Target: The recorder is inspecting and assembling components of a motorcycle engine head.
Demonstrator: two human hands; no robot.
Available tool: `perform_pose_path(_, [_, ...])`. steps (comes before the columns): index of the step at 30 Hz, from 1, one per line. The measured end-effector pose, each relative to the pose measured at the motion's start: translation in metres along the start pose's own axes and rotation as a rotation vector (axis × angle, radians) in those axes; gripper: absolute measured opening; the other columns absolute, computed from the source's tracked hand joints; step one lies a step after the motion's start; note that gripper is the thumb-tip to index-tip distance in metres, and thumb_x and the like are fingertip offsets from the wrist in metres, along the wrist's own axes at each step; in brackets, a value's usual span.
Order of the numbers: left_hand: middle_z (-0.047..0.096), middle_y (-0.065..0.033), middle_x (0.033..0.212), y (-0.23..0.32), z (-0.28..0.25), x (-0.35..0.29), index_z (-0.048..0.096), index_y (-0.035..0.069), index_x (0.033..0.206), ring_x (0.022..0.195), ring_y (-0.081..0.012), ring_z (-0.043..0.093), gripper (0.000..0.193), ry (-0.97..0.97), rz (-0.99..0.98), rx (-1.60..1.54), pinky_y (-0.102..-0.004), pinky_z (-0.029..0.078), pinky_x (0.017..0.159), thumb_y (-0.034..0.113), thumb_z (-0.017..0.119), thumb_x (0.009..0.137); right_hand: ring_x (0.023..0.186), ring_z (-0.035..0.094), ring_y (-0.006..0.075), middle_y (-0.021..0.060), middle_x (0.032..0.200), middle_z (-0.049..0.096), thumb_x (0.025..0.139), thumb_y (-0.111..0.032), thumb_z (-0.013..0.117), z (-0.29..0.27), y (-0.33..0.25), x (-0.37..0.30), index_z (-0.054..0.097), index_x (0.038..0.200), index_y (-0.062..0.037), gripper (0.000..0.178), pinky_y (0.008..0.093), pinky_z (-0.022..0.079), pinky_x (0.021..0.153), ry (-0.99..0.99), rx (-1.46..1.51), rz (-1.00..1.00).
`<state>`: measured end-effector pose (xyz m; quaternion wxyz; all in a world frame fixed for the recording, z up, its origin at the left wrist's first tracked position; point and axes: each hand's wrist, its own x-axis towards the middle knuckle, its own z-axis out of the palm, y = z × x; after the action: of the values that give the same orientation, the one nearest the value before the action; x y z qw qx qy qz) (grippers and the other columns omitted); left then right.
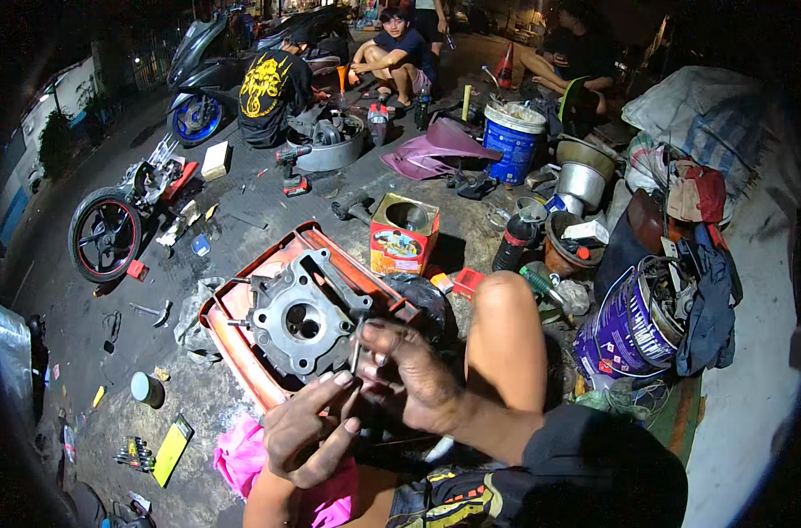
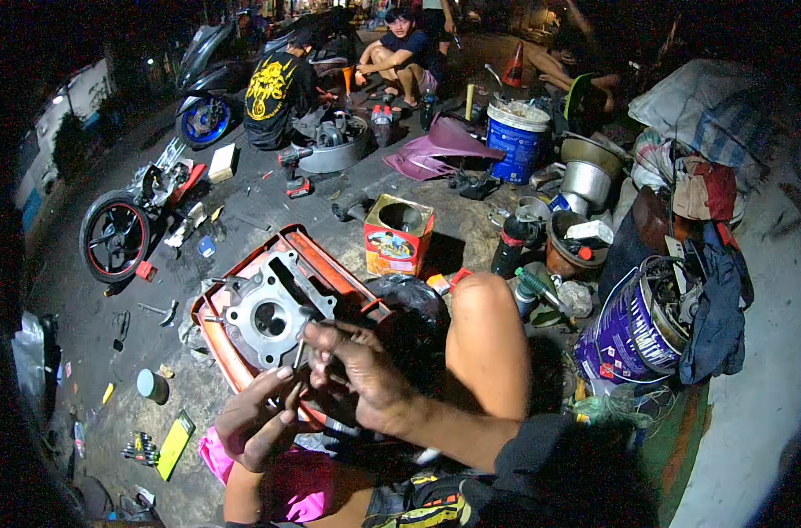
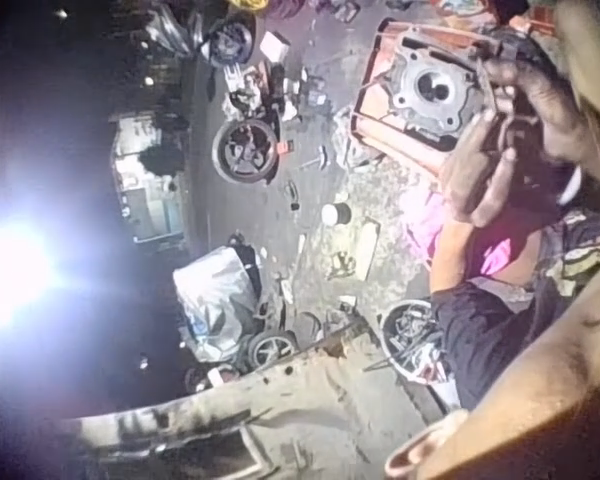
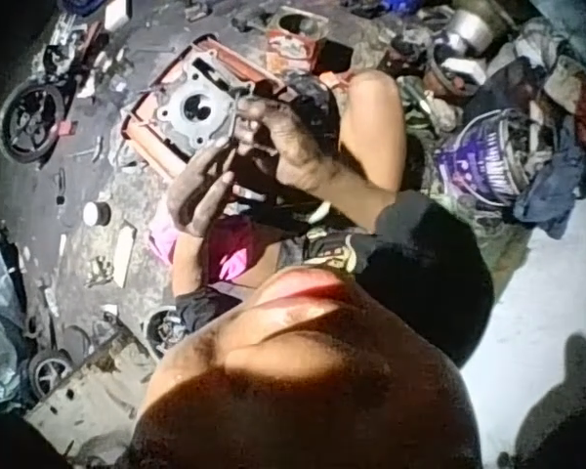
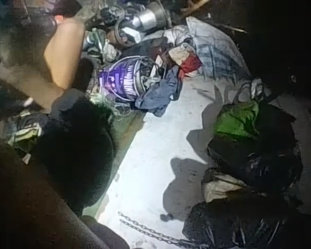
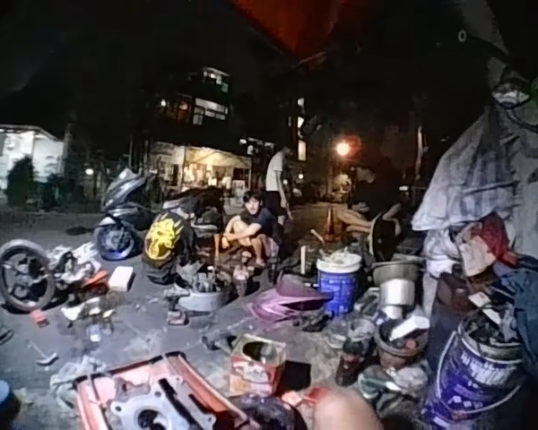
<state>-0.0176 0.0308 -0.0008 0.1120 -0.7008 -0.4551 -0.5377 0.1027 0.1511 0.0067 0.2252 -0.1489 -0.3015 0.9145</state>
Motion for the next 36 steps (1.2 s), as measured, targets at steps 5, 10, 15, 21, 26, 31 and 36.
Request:
perform_pose_path(5, [0.061,-0.0353,0.095,0.011,-0.016,-0.007,0.054,0.000,0.093,0.078,-0.0397,0.066,0.033,-0.024,-0.005,0.019,-0.0465,0.057,0.066,-0.007,0.072,0.066,0.057,0.049,0.0091,-0.0001,0.068,0.052,0.089,-0.020,0.061,-0.022,-0.046,0.029,0.061,0.084,-0.0071,0.014,0.0253,0.045,0.055,-0.057,-0.206,-0.108])
perform_pose_path(10, [0.063,-0.0294,0.103,0.021,-0.039,0.018,0.065,-0.005,0.086,0.096,-0.0398,0.064,0.018,-0.082,-0.428,-0.197,-0.0448,0.055,0.078,0.003,0.072,0.072,0.062,0.052,0.0106,0.0032,0.080,0.057,0.091,-0.017,0.059,-0.034,-0.101,0.040,0.058,0.097,-0.0040,0.014,0.0273,0.047,0.057,-0.103,-0.507,-0.441])
perform_pose_path(15, [0.060,-0.0292,0.099,0.014,-0.047,-0.010,0.058,-0.010,0.085,0.098,-0.0432,0.062,0.012,0.442,0.020,-0.154,-0.0477,0.054,0.085,-0.012,0.064,0.075,0.072,0.057,0.0144,0.0087,0.097,0.060,0.090,-0.006,0.059,-0.020,-0.059,0.075,0.058,0.103,-0.0020,0.014,0.0286,0.048,0.061,-0.397,-0.745,-0.607])
perform_pose_path(21, [0.048,-0.0155,0.088,0.001,-0.022,-0.008,0.049,0.004,0.091,0.089,-0.0370,0.066,0.033,0.563,-0.112,0.028,-0.0428,0.059,0.074,-0.013,0.069,0.072,0.107,0.051,0.0187,0.0106,0.115,0.052,0.076,-0.004,0.075,-0.018,-0.032,0.097,0.070,0.087,-0.0045,0.013,0.0316,0.042,0.089,-0.369,-1.055,-0.900])
perform_pose_path(26, [0.042,-0.0081,0.090,-0.004,-0.032,-0.010,0.045,0.010,0.099,0.082,-0.0362,0.067,0.046,0.458,-0.219,0.217,-0.0391,0.061,0.066,-0.015,0.070,0.070,0.126,0.041,0.0290,0.0158,0.134,0.039,0.071,-0.009,0.080,-0.026,-0.024,0.088,0.071,0.086,-0.0057,0.017,0.0384,0.038,0.101,-0.175,-1.007,-0.526])
perform_pose_path(31, [0.037,-0.0041,0.090,-0.019,-0.027,-0.016,0.045,0.015,0.099,0.081,-0.0313,0.066,0.044,0.514,-0.270,0.320,-0.0354,0.059,0.064,-0.011,0.069,0.073,0.124,0.042,0.0327,0.0198,0.132,0.041,0.067,-0.010,0.082,-0.026,-0.022,0.094,0.070,0.083,-0.0058,0.020,0.0406,0.036,0.100,-0.266,-1.054,-0.530])
perform_pose_path(36, [0.043,-0.0092,0.097,-0.029,-0.026,-0.011,0.042,0.013,0.089,0.079,-0.0266,0.064,0.032,0.752,-0.108,0.225,-0.0345,0.056,0.063,-0.008,0.061,0.076,0.122,0.044,0.0363,0.0238,0.130,0.043,0.063,-0.012,0.084,-0.021,-0.027,0.101,0.070,0.080,-0.0060,0.023,0.0428,0.035,0.100,-0.378,-1.131,-0.560])
